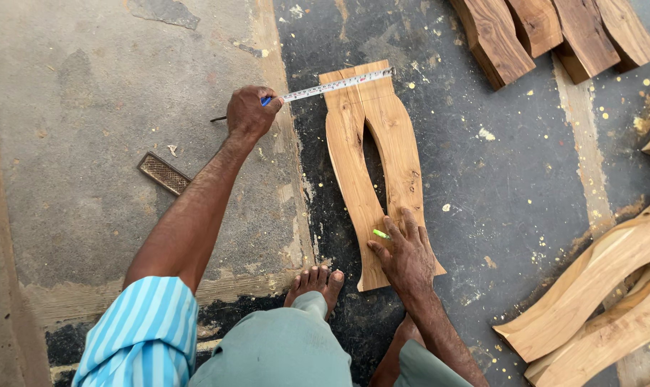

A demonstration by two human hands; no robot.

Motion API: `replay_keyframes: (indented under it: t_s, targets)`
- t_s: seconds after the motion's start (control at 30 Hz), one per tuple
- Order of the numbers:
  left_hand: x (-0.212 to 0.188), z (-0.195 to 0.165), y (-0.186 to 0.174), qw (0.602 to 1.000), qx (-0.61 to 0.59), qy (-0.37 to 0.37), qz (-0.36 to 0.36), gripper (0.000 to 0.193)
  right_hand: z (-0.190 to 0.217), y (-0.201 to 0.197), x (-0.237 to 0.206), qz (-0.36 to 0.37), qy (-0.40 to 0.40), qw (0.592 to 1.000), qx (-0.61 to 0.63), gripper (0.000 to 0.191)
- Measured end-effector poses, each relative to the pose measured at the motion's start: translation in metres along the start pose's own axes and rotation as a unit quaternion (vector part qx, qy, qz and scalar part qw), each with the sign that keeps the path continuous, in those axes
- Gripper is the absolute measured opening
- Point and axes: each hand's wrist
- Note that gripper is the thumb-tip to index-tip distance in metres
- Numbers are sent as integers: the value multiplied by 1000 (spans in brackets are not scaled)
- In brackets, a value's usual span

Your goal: The person measures curved wooden furniture parts on the floor with a tape measure and marks them with a pencil. They reposition the boards, use a try square as a straightedge to draw lines, and work across several pieces, marking measurement lines on each.

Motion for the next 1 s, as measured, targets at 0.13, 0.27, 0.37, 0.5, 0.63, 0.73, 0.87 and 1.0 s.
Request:
replay_keyframes:
  t_s: [0.13, 0.27, 0.37, 0.5, 0.63, 0.73, 0.87, 1.0]
  targets:
    - [-73, -39, -2, 987, -10, -42, 156, 24, -43, -21, -8, -111, 139, 961, 214, 42]
    - [-209, -77, 11, 963, -1, -80, 259, 29, -94, -44, -11, -134, 202, 931, 273, 42]
    - [-258, -84, 12, 952, -14, -140, 272, 30, -103, -42, -10, -60, 231, 924, 299, 42]
    - [-275, -85, 8, 947, 9, -178, 268, 32, -96, -27, -6, -68, 126, 957, 252, 34]
    - [-280, -83, 5, 951, 2, -168, 259, 33, -88, -12, -3, -49, 136, 954, 263, 31]
    - [-284, -81, 5, 952, 3, -171, 254, 32, -84, -4, 1, -61, 155, 949, 268, 29]
    - [-287, -81, 4, 962, 2, -150, 229, 30, -83, 0, 4, -74, 157, 943, 284, 26]
    - [-290, -84, 2, 967, -4, -144, 212, 29, -82, 3, 6, -76, 153, 950, 262, 25]
Point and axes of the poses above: each hand's wrist, its own x-axis towards the middle knuckle, its own y-axis out of the palm, z = x × y, and after that the axes turned 2 degrees about -x, right-handed
